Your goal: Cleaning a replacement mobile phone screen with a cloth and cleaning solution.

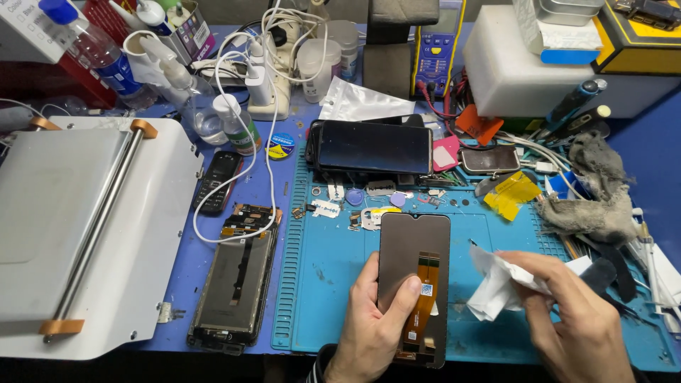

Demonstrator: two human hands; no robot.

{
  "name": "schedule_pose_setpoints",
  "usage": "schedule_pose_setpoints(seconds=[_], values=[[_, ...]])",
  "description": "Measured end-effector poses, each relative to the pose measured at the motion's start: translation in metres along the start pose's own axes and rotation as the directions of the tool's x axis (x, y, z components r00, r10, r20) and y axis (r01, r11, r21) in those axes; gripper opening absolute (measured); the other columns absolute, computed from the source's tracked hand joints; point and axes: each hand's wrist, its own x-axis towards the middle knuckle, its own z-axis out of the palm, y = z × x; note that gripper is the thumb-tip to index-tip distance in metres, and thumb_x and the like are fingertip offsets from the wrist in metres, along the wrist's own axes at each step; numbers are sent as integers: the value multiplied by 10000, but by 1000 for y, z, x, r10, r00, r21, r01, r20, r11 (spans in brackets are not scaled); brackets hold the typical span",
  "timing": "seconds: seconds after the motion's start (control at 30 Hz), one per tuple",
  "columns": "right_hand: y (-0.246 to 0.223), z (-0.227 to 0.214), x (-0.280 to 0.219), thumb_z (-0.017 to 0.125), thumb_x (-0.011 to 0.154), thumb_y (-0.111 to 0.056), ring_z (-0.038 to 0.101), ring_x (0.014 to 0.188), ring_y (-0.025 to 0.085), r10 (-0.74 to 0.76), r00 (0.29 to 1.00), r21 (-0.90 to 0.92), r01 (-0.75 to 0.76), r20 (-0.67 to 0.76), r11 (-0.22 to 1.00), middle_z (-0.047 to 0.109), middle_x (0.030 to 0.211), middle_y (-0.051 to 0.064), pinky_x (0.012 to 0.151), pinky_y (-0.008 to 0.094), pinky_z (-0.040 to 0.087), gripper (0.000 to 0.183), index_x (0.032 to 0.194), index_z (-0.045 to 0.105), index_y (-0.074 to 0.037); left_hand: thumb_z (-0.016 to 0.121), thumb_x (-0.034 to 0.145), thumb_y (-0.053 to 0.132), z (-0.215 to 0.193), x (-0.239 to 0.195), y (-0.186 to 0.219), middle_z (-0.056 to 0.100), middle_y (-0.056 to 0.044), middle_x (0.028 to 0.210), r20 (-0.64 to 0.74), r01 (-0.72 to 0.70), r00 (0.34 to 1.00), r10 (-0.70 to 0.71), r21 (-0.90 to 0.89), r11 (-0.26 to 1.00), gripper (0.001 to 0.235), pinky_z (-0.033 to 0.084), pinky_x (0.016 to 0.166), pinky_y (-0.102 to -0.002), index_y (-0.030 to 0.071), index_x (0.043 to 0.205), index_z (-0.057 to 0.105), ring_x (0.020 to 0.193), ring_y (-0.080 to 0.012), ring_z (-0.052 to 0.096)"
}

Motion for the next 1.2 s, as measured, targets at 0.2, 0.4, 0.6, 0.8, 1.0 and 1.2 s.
schedule_pose_setpoints(seconds=[0.2, 0.4, 0.6, 0.8, 1.0, 1.2], values=[[-19, 6, 11, 630, 760, 113, 751, 733, 133, 39, 999, 75, -42, 31, 996, 788, 1074, 18, 628, 262, 627, 451, 1135, 747, -108, 570, 981, 90, -1, -1, -1, 692, -101, 1035, 7, -17, 1000, 17, 6, 1000, 294, 543, 795, -273, -27, 1250, 559, 859, -123, 627], [-24, 8, 14, 625, 717, 134, 716, 850, 139, 16, 1000, 155, -15, -5, 988, 727, 1235, 51, 693, 264, 587, 344, 932, 787, -80, 573, 967, 119, 1, 0, 1, 695, -135, 1113, -9, -11, 1000, 12, 35, 999, 352, 575, 911, -322, -31, 1285, 546, 965, -158, 659], [-23, 7, 9, 663, 712, -79, 785, 975, 198, 16, 997, 311, -38, 74, 950, 765, 1251, 103, 868, 338, 631, 271, 951, 776, -23, 575, 967, 113, 3, 1, 1, 692, -133, 1110, -23, 6, 1000, -6, 24, 1000, 361, 571, 870, -300, -31, 1296, 539, 946, -148, 657], [-23, 14, 9, 771, 735, 38, 771, 784, 141, 101, 990, 333, -64, -95, 941, 813, 1080, 125, 734, 258, 643, 389, 1092, 615, 47, 573, 964, 88, 3, 1, -1, 684, -127, 1086, -27, 14, 1000, -14, 16, 1000, 346, 583, 892, -312, -22, 1291, 540, 921, -141, 646], [-19, 6, 13, 796, 643, 33, 742, 1032, 201, -35, 998, 213, 47, -59, 976, 687, 1382, 160, 861, 324, 625, 461, 1098, 736, -11, 566, 961, 82, 4, 2, 0, 686, -132, 1123, -15, 7, 1000, -6, 5, 1000, 366, 581, 897, -310, -23, 1311, 536, 950, -146, 652], [-11, 10, 6, 817, 628, 28, 700, 940, 153, 16, 999, 117, -10, -47, 993, 771, 996, 42, 857, 305, 584, 301, 899, 820, -104, 571, 965, 81, 4, 1, 1, 688, -128, 1086, -17, -8, 1000, 8, 23, 1000, 345, 586, 850, -292, -37, 1288, 544, 907, -139, 647]])
